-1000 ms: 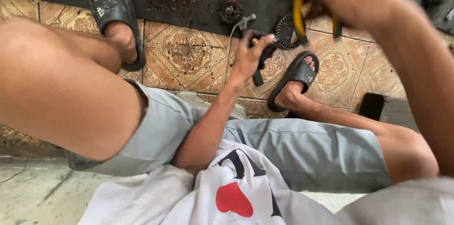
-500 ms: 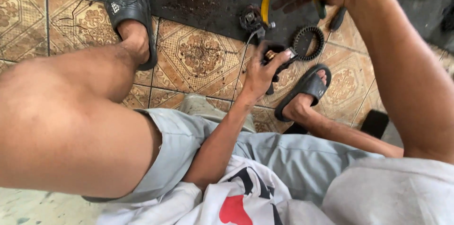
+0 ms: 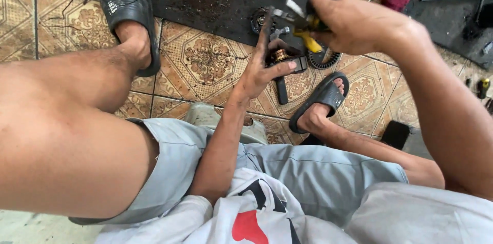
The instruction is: Removing plastic insulators from the slots of a motor stator using pliers and a screwdriver.
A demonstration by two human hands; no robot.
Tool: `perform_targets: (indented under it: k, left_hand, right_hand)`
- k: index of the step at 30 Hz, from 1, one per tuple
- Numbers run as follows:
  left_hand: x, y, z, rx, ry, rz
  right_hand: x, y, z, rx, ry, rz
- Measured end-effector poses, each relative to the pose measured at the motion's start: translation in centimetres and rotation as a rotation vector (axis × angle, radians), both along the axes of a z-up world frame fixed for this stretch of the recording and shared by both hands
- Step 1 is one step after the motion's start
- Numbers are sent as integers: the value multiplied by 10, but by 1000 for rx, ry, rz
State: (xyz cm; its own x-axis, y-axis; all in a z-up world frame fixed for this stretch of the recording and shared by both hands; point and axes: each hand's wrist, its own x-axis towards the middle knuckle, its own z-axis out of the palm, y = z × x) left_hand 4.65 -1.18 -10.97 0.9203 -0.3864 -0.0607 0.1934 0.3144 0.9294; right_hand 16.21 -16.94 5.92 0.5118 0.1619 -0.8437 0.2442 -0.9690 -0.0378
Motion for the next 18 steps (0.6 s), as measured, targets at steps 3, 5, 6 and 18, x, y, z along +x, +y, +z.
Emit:
perform_targets:
  k: [3,5,6,18]
  left_hand:
    - [-2,-6,-9,-192,144,20]
    - [-4,-7,-18,-316,80,78]
    - [-5,-5,-14,-313,77,74]
    - [-3,-3,-7,-565,124,59]
  right_hand:
    - [-10,-8,-13,115,-108,99]
    - [-13,-9,-16,83,-158,61]
    - [-13,-11,-17,85,-161,58]
    - [-63,-65,17,460,-139,-485]
